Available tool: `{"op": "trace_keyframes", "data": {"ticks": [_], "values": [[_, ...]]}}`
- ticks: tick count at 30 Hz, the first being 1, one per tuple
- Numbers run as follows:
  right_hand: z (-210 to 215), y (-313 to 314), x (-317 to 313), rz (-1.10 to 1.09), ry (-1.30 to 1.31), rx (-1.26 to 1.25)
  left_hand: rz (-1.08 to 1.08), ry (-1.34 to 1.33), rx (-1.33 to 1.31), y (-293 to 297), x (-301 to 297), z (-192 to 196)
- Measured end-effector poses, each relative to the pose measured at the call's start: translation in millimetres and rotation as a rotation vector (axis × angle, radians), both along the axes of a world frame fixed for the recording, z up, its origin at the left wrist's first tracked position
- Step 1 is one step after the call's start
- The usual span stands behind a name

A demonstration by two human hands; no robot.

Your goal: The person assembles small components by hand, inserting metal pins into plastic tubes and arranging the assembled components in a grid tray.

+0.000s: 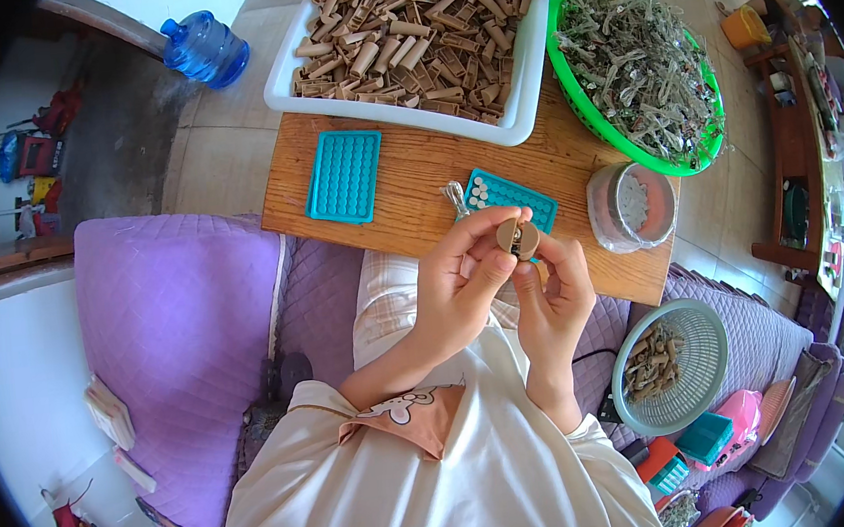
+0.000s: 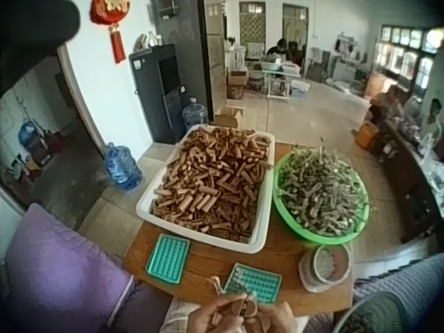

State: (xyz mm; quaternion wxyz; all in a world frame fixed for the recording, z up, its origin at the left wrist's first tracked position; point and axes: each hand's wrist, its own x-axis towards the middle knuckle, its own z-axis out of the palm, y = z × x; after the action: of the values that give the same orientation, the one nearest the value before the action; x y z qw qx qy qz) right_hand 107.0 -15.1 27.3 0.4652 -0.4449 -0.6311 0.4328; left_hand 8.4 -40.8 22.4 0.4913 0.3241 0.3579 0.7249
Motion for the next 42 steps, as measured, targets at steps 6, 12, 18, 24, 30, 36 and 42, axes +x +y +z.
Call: {"op": "trace_keyframes", "data": {"ticks": [6,12,18,24,30,36,42], "values": [[0.9,0.5,1.0,-0.025,-0.094,0.059,0.004,0.079,-0.072,1.9,3.0,-0.8],[-9.5,1.8,5.7,0.000,-0.097,0.025,0.034,0.205,-0.115,4.2,10.8,4.9],[6.3,-4.4,5.8,0.077,-0.206,-0.014,-0.004,0.448,-0.026,6.0,7.6,0.3],[-0.3,-7.7,8.8,0.190,-0.135,0.101,0.020,0.417,0.161,9.0,12.2,-6.1],[-15.6,-1.7,7.5,0.149,-0.131,0.103,0.015,0.339,0.097,11.6,16.8,-16.6],[-17.8,14.3,23.8,0.284,-0.143,0.007,-0.088,0.116,0.016,8.6,18.3,-25.1],[-35.4,85.0,104.5,-0.083,-0.406,-0.138,-0.016,0.123,-0.061,5.5,-7.5,-29.7]]}}
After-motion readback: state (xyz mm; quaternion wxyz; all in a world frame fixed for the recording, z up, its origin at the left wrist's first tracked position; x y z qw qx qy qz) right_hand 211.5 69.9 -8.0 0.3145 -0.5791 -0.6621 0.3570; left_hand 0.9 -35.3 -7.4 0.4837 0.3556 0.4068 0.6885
